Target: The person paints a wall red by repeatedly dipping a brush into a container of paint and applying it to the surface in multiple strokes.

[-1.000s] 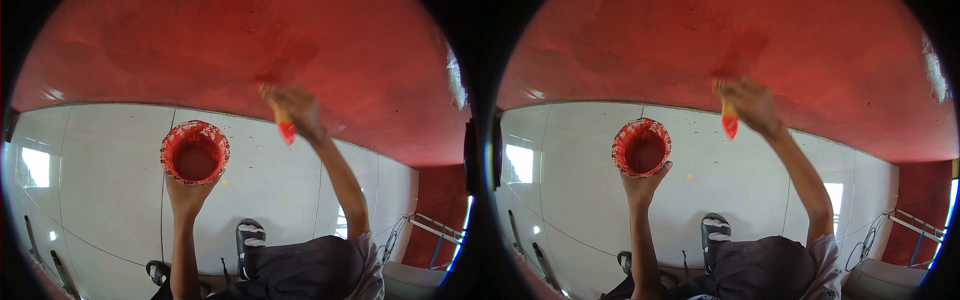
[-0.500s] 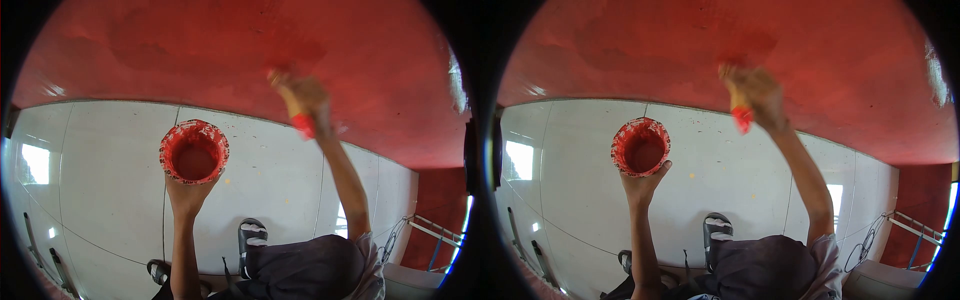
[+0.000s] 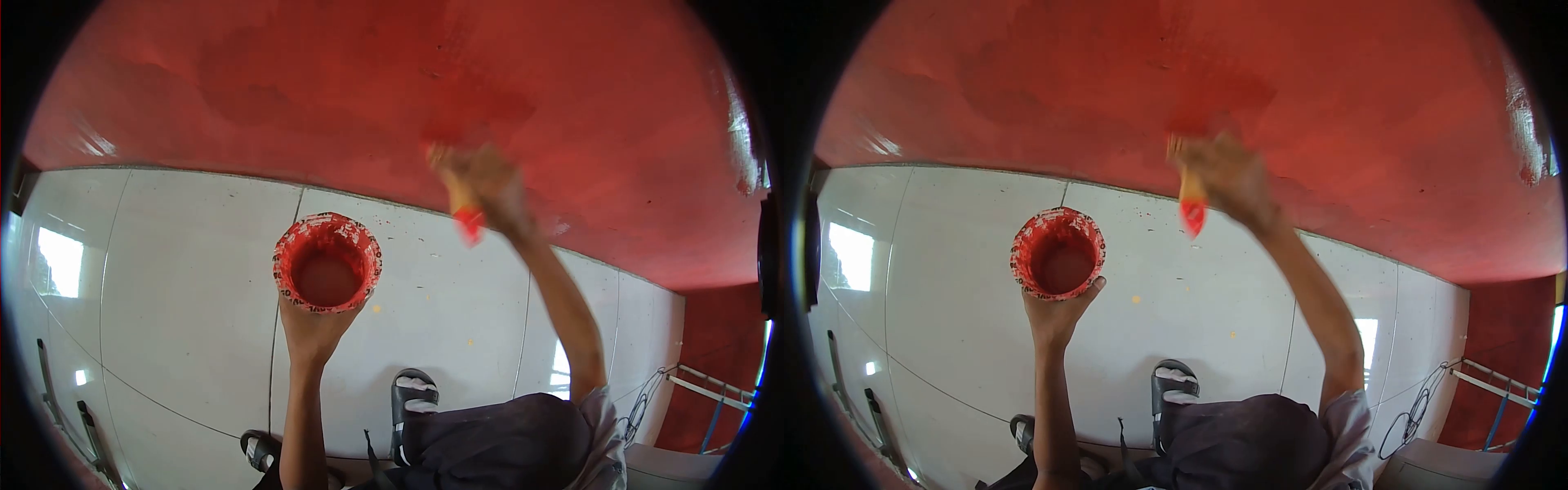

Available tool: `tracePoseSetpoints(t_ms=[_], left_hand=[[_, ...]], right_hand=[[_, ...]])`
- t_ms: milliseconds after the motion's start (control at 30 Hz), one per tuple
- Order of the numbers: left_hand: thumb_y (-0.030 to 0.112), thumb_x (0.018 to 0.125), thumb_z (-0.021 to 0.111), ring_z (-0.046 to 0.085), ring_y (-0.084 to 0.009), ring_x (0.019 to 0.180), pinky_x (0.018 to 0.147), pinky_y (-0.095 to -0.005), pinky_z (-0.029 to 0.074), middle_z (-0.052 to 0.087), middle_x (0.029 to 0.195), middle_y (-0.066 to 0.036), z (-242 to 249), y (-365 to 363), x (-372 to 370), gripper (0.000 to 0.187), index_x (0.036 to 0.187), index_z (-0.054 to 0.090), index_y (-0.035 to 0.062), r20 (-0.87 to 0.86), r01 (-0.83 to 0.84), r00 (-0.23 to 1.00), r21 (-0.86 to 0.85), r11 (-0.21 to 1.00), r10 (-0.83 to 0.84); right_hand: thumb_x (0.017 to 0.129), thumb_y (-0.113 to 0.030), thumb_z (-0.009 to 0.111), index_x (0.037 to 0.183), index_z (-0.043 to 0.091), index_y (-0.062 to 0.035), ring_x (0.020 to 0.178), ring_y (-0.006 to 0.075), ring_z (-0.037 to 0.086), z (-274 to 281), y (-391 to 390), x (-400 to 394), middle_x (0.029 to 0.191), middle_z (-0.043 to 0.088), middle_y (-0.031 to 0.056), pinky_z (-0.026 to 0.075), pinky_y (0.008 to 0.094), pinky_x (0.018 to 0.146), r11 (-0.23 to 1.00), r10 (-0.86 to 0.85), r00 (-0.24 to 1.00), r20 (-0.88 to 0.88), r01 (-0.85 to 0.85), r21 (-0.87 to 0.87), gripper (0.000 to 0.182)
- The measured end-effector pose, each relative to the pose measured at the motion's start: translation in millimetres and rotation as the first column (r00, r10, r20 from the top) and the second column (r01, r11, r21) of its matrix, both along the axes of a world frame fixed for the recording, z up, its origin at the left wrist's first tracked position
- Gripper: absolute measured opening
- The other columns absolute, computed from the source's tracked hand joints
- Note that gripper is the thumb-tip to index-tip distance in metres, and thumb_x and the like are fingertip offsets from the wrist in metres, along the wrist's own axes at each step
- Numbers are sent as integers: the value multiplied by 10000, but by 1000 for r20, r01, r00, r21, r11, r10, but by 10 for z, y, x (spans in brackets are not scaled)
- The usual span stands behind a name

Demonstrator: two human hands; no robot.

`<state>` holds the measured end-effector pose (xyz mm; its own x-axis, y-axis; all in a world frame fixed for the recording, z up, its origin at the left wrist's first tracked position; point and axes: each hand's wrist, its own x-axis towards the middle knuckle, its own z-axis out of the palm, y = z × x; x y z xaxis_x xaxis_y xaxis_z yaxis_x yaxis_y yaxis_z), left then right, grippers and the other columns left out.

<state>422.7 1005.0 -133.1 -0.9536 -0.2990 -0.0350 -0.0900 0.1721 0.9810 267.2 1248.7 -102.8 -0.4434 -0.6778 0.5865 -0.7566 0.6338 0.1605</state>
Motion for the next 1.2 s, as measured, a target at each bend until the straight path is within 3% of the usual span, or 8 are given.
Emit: tracePoseSetpoints(t_ms=[100,200,400,467,567,700,900,1200], left_hand=[[62,572,823,580,-218,1056,917,-354,489,593,1141,-78,35,17,-23,695,1193,512,56,14,-18,1000,65,998,17],[106,574,838,578,-217,1027,880,-342,482,583,1131,-91,47,11,-57,691,1183,515,49,-16,-2,1000,74,997,3],[63,562,829,578,-220,1058,916,-350,490,590,1144,-79,107,-62,-14,710,1195,508,61,-45,-29,999,27,999,30],[55,562,826,580,-220,1054,912,-349,492,593,1139,-77,135,-114,14,701,1189,513,62,-9,-50,999,17,999,50],[43,563,820,583,-217,1050,907,-345,496,598,1132,-73,-3,83,-132,687,1181,521,64,58,-63,996,-19,998,64],[98,576,844,590,-216,1018,874,-346,496,599,1123,-87,-92,100,-138,663,1161,535,39,34,-90,995,18,996,89],[105,571,848,593,-218,1015,868,-343,501,601,1118,-90,-78,88,-116,673,1162,533,37,39,-106,994,24,994,105],[84,593,824,615,-208,945,840,-329,503,634,1048,-87,-112,-37,-116,557,1087,576,18,73,-132,989,15,991,131]], right_hand=[[675,-104,709,1006,704,-182,676,147,533,831,-86,-221,915,672,-25,469,251,596,931,3,984,-178,-68,-359,341],[647,-105,725,988,722,-210,660,142,505,1042,-249,-211,882,661,-20,434,262,556,950,-14,806,-592,-174,-258,357],[701,-99,680,1043,670,-249,874,133,511,-672,-212,134,1086,569,-89,507,249,570,977,38,983,179,-74,200,373],[702,-73,672,1050,668,-214,810,142,530,-550,-187,35,1055,613,-67,498,270,599,991,17,991,132,-34,130,376],[654,-78,710,1035,686,-168,683,153,526,217,-24,-460,935,667,-25,460,275,581,949,154,973,-171,-194,-247,392],[602,-104,744,1007,707,-183,656,140,504,568,-92,-443,898,665,-31,437,265,557,922,-30,869,-494,-166,-350,415],[649,-15,701,1024,693,-226,795,146,524,-1371,-103,-37,943,614,-92,482,271,584,998,-28,975,220,13,68,429],[719,31,714,949,683,-54,720,196,622,-1408,-102,1123,839,669,69,519,301,634,847,150,788,597,209,-489,247]])
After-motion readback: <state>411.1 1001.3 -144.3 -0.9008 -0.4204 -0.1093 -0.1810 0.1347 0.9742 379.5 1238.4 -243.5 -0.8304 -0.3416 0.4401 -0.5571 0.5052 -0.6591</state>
